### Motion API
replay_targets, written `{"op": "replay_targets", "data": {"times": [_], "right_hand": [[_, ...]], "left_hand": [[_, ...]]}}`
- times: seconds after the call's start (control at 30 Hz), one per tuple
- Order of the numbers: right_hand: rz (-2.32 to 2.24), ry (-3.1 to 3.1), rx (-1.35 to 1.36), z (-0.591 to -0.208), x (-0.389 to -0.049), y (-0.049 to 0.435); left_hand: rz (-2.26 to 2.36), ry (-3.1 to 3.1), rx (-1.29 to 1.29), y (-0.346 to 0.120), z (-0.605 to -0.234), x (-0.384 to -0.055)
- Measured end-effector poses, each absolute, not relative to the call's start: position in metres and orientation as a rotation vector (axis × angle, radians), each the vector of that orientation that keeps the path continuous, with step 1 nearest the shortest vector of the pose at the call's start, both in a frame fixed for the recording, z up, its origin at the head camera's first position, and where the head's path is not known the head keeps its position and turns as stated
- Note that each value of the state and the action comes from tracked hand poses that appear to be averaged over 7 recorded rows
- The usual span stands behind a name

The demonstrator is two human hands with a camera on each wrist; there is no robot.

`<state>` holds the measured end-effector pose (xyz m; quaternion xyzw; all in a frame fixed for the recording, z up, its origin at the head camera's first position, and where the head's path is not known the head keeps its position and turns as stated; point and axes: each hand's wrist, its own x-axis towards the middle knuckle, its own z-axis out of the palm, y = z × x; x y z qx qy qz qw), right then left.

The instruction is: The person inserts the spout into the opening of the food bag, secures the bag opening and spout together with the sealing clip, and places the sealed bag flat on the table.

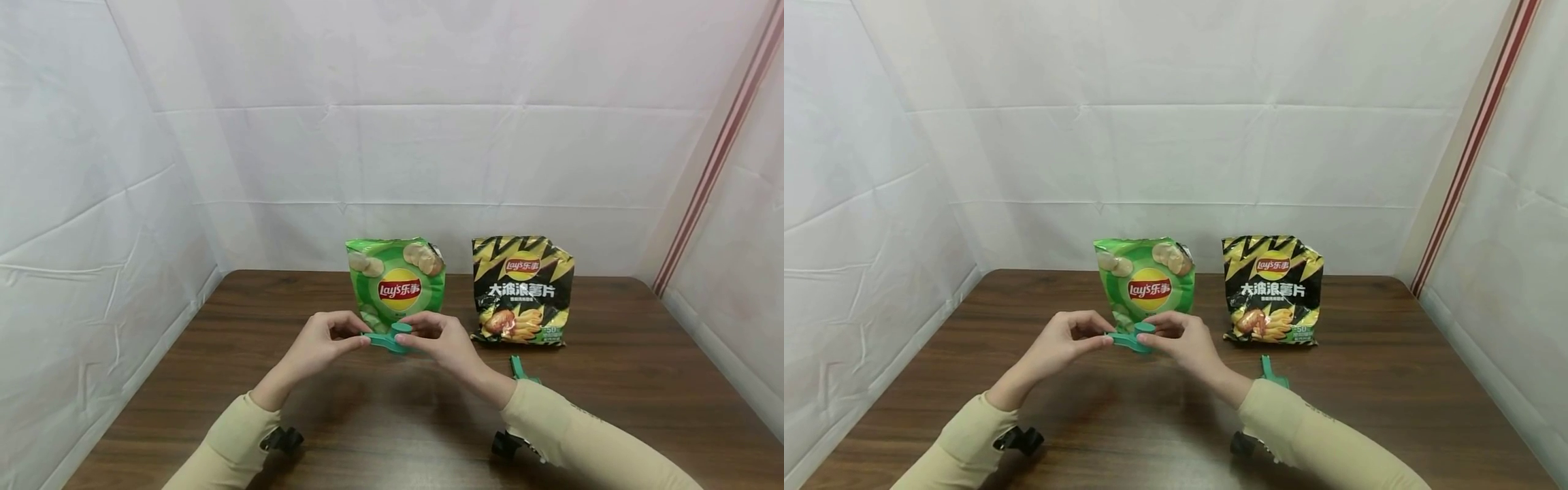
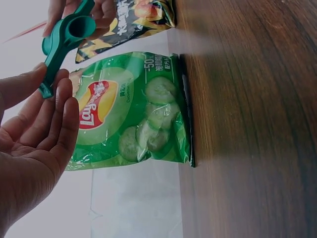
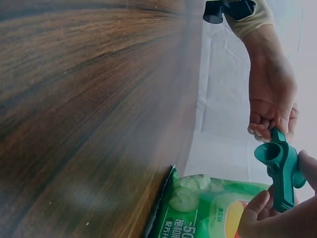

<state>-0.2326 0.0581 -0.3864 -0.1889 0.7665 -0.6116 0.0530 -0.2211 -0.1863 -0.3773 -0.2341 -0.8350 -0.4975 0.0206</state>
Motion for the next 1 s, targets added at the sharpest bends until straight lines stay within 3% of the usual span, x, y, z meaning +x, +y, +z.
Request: {"op": "replay_targets", "data": {"times": [0.4,1.0], "right_hand": [[-1.824,2.367,-0.517,-0.369,-0.228,0.06],[-1.655,2.516,-0.563,-0.379,-0.236,0.065]], "left_hand": [[-1.584,-2.593,-0.712,-0.186,-0.378,-0.221],[-1.496,-2.651,-0.629,-0.188,-0.374,-0.215]]}}
